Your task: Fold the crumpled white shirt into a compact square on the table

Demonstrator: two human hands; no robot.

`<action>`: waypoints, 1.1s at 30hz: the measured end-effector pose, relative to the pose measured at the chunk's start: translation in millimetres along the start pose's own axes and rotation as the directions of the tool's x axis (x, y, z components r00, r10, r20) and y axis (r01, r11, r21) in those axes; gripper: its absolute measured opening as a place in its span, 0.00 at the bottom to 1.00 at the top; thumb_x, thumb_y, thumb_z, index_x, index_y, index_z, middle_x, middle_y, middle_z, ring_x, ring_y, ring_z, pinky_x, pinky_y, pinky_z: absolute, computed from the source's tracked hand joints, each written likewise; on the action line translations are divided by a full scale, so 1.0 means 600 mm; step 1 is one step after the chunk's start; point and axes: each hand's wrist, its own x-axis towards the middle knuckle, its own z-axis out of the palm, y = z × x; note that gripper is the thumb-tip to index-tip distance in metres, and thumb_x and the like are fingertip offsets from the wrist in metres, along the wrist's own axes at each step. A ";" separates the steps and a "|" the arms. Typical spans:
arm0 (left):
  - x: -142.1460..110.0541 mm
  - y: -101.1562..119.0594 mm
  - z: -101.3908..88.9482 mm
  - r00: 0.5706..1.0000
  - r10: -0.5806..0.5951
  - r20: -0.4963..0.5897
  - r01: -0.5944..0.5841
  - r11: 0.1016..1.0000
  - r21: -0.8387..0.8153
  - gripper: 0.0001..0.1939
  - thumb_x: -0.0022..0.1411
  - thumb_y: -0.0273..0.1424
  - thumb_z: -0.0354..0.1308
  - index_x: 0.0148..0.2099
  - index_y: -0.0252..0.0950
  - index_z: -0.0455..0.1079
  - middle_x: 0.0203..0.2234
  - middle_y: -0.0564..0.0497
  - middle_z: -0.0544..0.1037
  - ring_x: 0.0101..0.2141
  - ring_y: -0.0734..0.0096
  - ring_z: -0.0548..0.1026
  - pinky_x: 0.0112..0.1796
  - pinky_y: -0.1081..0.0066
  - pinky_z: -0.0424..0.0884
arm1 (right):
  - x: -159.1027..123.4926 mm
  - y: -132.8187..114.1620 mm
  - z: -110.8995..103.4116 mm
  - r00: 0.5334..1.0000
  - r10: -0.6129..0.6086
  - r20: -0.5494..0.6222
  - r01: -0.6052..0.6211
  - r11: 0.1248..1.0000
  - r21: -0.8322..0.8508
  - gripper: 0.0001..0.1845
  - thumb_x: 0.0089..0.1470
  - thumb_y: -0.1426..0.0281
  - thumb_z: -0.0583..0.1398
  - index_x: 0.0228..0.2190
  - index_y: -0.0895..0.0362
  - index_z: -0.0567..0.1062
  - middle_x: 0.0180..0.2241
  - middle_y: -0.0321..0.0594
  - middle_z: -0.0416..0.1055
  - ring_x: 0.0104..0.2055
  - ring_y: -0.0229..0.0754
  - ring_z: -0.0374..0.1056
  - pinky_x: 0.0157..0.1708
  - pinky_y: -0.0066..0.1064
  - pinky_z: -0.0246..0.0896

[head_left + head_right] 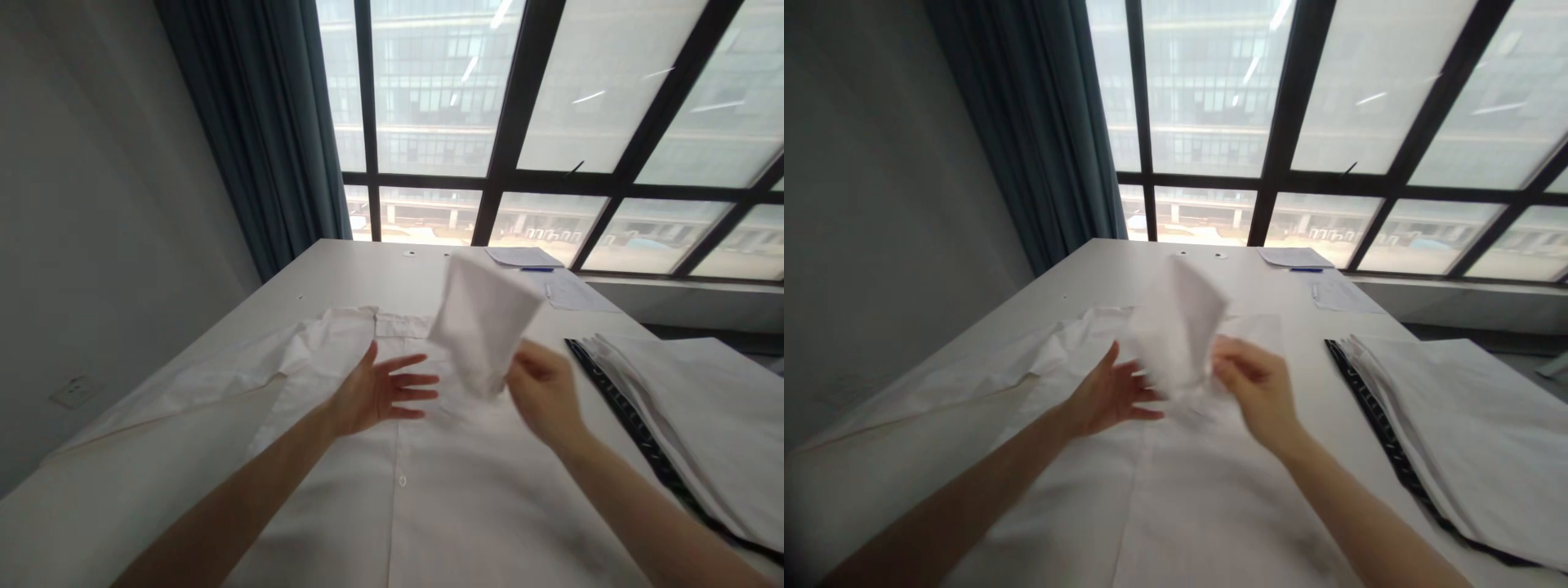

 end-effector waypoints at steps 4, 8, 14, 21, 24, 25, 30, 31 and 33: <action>-0.102 -0.005 0.004 0.987 -0.157 0.016 0.152 0.918 -0.366 0.49 0.55 0.68 0.40 0.66 0.37 0.59 0.47 0.40 0.78 0.45 0.50 0.76 0.45 0.55 0.69 | -0.040 -0.039 0.070 0.911 -0.193 0.365 0.138 0.975 0.172 0.13 0.64 0.63 0.55 0.39 0.50 0.80 0.45 0.39 0.78 0.57 0.45 0.65 0.62 0.45 0.49; -0.186 -0.042 0.029 0.982 -0.191 -0.014 0.170 0.902 -0.397 0.41 0.55 0.51 0.63 0.66 0.46 0.56 0.55 0.42 0.72 0.52 0.52 0.72 0.51 0.56 0.66 | -0.071 -0.026 0.086 0.814 -0.243 0.527 0.148 0.965 0.217 0.12 0.65 0.67 0.55 0.44 0.53 0.77 0.45 0.40 0.78 0.52 0.40 0.69 0.57 0.37 0.56; -0.220 -0.074 0.053 0.945 -0.111 -0.309 0.096 0.993 -0.063 0.30 0.50 0.38 0.70 0.56 0.44 0.71 0.53 0.45 0.75 0.53 0.52 0.70 0.53 0.59 0.65 | -0.066 0.112 -0.008 0.998 0.062 0.026 -0.049 0.932 -0.359 0.18 0.57 0.74 0.52 0.45 0.51 0.75 0.48 0.44 0.75 0.53 0.48 0.67 0.55 0.47 0.58; -0.227 -0.060 0.044 0.805 -0.182 -0.565 0.241 0.970 0.030 0.29 0.46 0.46 0.68 0.50 0.41 0.77 0.39 0.47 0.81 0.39 0.57 0.76 0.39 0.66 0.71 | -0.118 0.232 -0.082 0.962 0.160 0.222 -0.008 0.827 -0.562 0.32 0.47 0.78 0.53 0.55 0.49 0.69 0.61 0.43 0.61 0.65 0.51 0.52 0.59 0.49 0.53; -0.239 -0.058 0.036 0.794 -0.199 -0.575 0.347 0.924 0.159 0.28 0.47 0.46 0.67 0.50 0.41 0.77 0.42 0.47 0.80 0.42 0.55 0.75 0.42 0.65 0.71 | -0.134 0.254 -0.082 0.984 0.109 0.143 -0.007 0.819 -0.573 0.23 0.55 0.74 0.53 0.52 0.51 0.71 0.56 0.46 0.67 0.57 0.48 0.64 0.55 0.43 0.61; -0.245 -0.059 0.034 0.800 -0.189 -0.569 0.374 0.899 0.227 0.28 0.47 0.46 0.67 0.50 0.41 0.77 0.44 0.47 0.80 0.43 0.55 0.75 0.44 0.64 0.70 | -0.136 0.259 -0.081 0.990 0.094 0.104 -0.018 0.820 -0.572 0.20 0.58 0.72 0.53 0.51 0.51 0.71 0.54 0.46 0.69 0.54 0.47 0.67 0.53 0.40 0.63; -0.277 -0.068 0.023 0.840 -0.086 -0.536 0.371 0.811 0.452 0.26 0.52 0.46 0.63 0.51 0.43 0.76 0.49 0.51 0.77 0.50 0.56 0.72 0.53 0.64 0.66 | -0.132 0.274 -0.089 0.999 0.051 -0.018 -0.052 0.820 -0.570 0.15 0.62 0.70 0.49 0.46 0.52 0.72 0.47 0.45 0.70 0.46 0.45 0.71 0.45 0.36 0.68; -0.282 -0.069 0.021 0.832 -0.064 -0.551 0.370 0.805 0.464 0.25 0.53 0.46 0.62 0.52 0.43 0.76 0.49 0.51 0.77 0.50 0.57 0.73 0.53 0.64 0.66 | -0.130 0.275 -0.090 0.999 0.048 0.007 -0.035 0.818 -0.574 0.16 0.61 0.70 0.50 0.46 0.52 0.72 0.48 0.45 0.69 0.47 0.45 0.71 0.46 0.36 0.67; -0.289 -0.070 0.019 0.825 -0.055 -0.563 0.378 0.794 0.476 0.24 0.55 0.45 0.61 0.52 0.43 0.76 0.49 0.51 0.78 0.49 0.58 0.73 0.53 0.64 0.66 | -0.126 0.275 -0.090 0.997 0.052 0.064 -0.004 0.804 -0.595 0.17 0.59 0.71 0.52 0.49 0.51 0.70 0.49 0.45 0.68 0.48 0.45 0.69 0.46 0.36 0.67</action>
